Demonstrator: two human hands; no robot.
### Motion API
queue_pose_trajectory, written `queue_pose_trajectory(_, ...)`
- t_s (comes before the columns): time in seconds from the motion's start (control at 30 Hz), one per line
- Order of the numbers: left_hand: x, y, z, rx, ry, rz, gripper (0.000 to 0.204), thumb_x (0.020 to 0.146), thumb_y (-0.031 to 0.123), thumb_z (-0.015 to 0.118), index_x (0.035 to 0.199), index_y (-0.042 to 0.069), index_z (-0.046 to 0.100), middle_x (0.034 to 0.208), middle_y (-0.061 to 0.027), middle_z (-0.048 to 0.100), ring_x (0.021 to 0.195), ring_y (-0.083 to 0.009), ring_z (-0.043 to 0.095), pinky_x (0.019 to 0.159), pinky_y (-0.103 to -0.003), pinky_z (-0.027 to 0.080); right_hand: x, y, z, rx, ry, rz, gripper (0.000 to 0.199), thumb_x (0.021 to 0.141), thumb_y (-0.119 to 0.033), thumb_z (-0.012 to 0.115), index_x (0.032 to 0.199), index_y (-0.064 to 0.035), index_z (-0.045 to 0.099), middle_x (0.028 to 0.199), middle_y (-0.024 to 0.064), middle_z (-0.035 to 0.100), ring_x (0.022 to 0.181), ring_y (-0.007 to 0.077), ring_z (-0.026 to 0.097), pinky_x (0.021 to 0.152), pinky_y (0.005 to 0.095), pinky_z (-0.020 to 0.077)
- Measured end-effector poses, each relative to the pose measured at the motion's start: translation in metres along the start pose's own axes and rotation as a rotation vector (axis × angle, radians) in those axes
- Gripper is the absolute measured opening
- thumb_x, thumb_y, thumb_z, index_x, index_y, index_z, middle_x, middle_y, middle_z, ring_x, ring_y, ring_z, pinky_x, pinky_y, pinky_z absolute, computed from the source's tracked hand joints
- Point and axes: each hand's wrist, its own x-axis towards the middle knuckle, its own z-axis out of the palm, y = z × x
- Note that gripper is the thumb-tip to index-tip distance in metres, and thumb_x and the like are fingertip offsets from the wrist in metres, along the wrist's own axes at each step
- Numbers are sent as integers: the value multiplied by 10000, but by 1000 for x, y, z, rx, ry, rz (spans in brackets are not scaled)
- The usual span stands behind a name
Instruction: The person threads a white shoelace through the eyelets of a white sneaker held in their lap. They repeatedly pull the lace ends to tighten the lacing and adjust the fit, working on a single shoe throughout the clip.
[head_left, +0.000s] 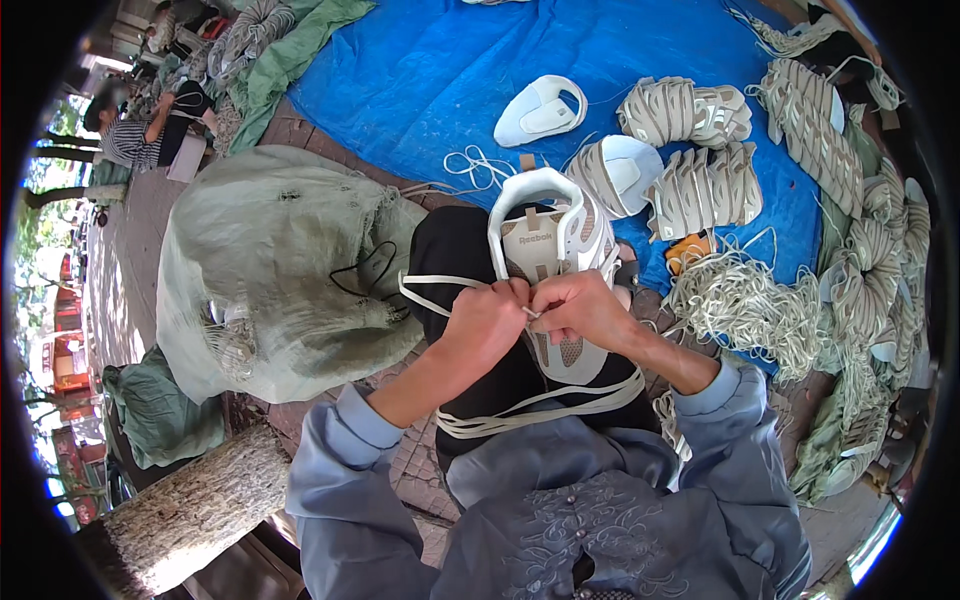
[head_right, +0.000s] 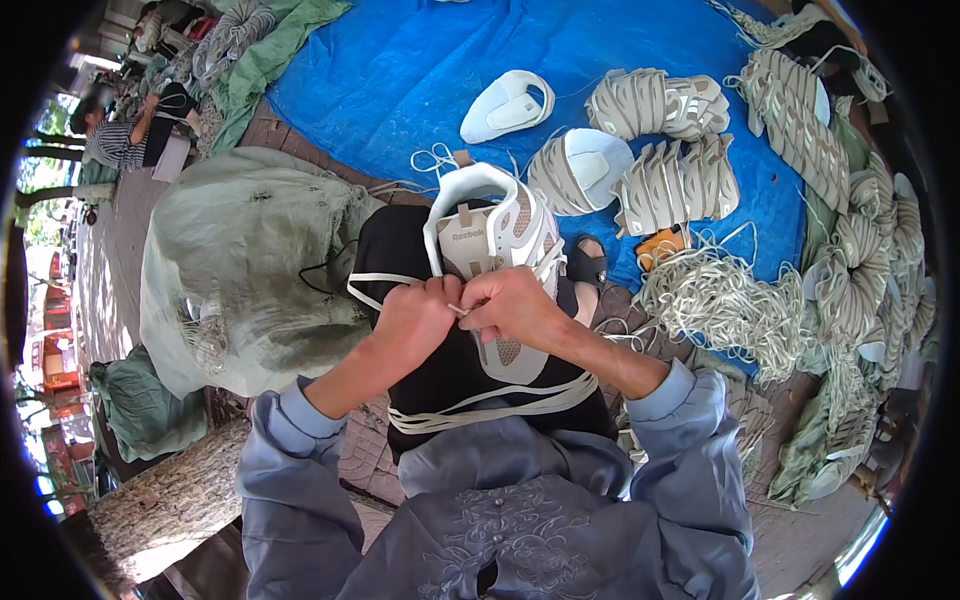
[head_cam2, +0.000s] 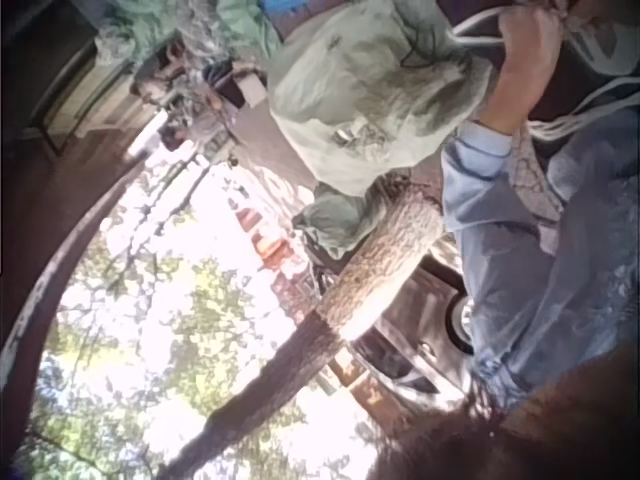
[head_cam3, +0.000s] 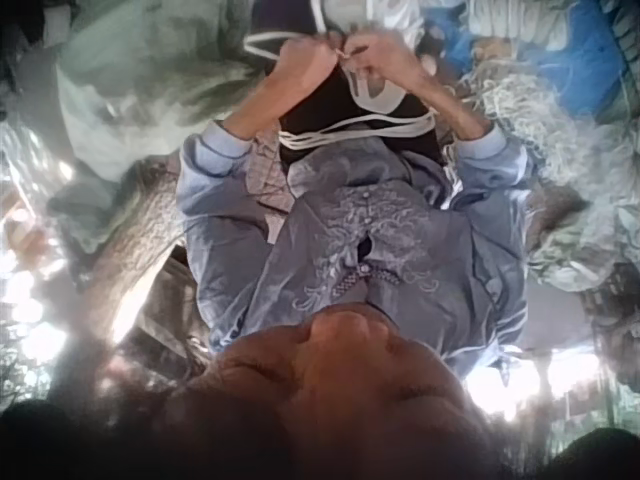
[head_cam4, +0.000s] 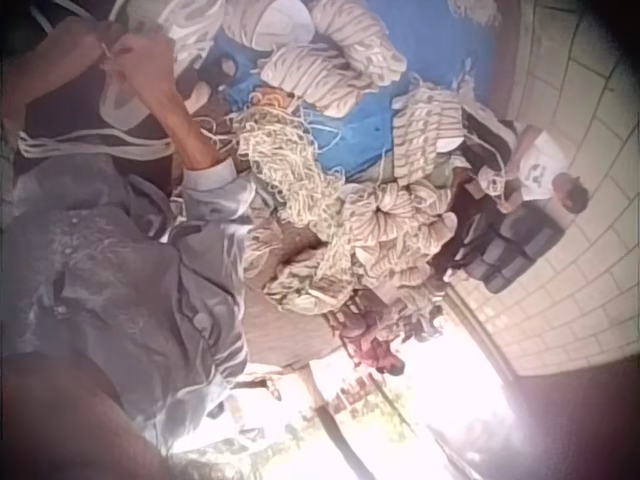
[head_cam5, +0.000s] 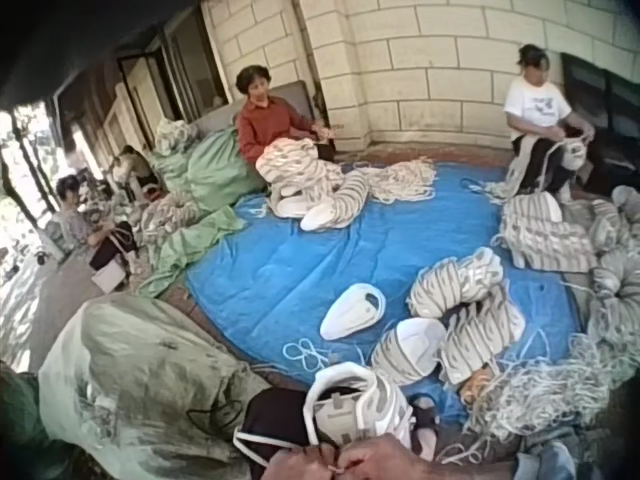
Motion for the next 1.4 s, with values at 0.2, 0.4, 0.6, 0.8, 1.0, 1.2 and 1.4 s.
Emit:
queue_pose_trajectory(0.2, 24, -22, -14, -635, -201, -179, 129, 747, 103, 529, 760, -20, 569, 557, -185, 549, 462, -254, 577, 484, -341, 468, -17, 10, -40, 38, 177, -173, 86, 716, -59, 633, 780, -6, 653, 587, 17, 559, 467, 39, 478, 398, 182, 335)
queue_pose_trajectory(0.4, 43, -13, -23, -397, -231, -168, 120, 718, 99, 546, 676, -12, 565, 539, -129, 561, 475, -251, 576, 478, -353, 456, -13, 35, -67, -302, 333, -471, 79, 705, -85, 637, 748, -20, 647, 625, 45, 580, 529, 119, 516, 481, 255, 392)
queue_pose_trajectory(0.6, 41, -1, -18, -100, 64, 63, 96, 701, 91, 543, 627, 31, 559, 604, -147, 554, 588, -277, 571, 536, -388, 448, -4, 34, -67, -574, 333, -626, 75, 672, -96, 620, 696, -27, 604, 654, 78, 558, 613, 222, 550, 553, 303, 435)
queue_pose_trajectory(0.8, 62, -2, -16, -334, 260, -148, 80, 677, 76, 563, 623, 32, 524, 624, -113, 537, 623, -280, 554, 518, -383, 419, 7, 40, -66, -475, 347, -591, 57, 651, -58, 615, 677, -10, 601, 652, 80, 549, 605, 210, 540, 544, 293, 419)
queue_pose_trajectory(1.0, 63, 11, -10, -149, 224, 35, 32, 707, 63, 560, 684, 55, 538, 660, -87, 561, 627, -255, 567, 546, -382, 443, 7, 30, -78, -639, 329, -581, 57, 646, -82, 602, 670, -32, 586, 668, 84, 548, 608, 229, 558, 546, 322, 428)
queue_pose_trajectory(1.2, 71, 23, -15, -378, 46, -233, 116, 716, 73, 544, 785, 88, 636, 757, -101, 621, 685, -276, 602, 614, -366, 471, 10, 12, -72, -1252, 282, -582, 56, 646, -93, 556, 642, -47, 587, 666, 88, 562, 602, 250, 590, 523, 354, 470)
queue_pose_trajectory(1.4, 81, 19, -13, -571, -47, -239, 115, 709, 77, 538, 747, 41, 639, 709, -157, 602, 677, -309, 595, 611, -379, 458, 9, -2, -67, -1468, 185, -537, 85, 637, -121, 565, 616, -42, 588, 657, 83, 561, 595, 242, 589, 506, 351, 472)
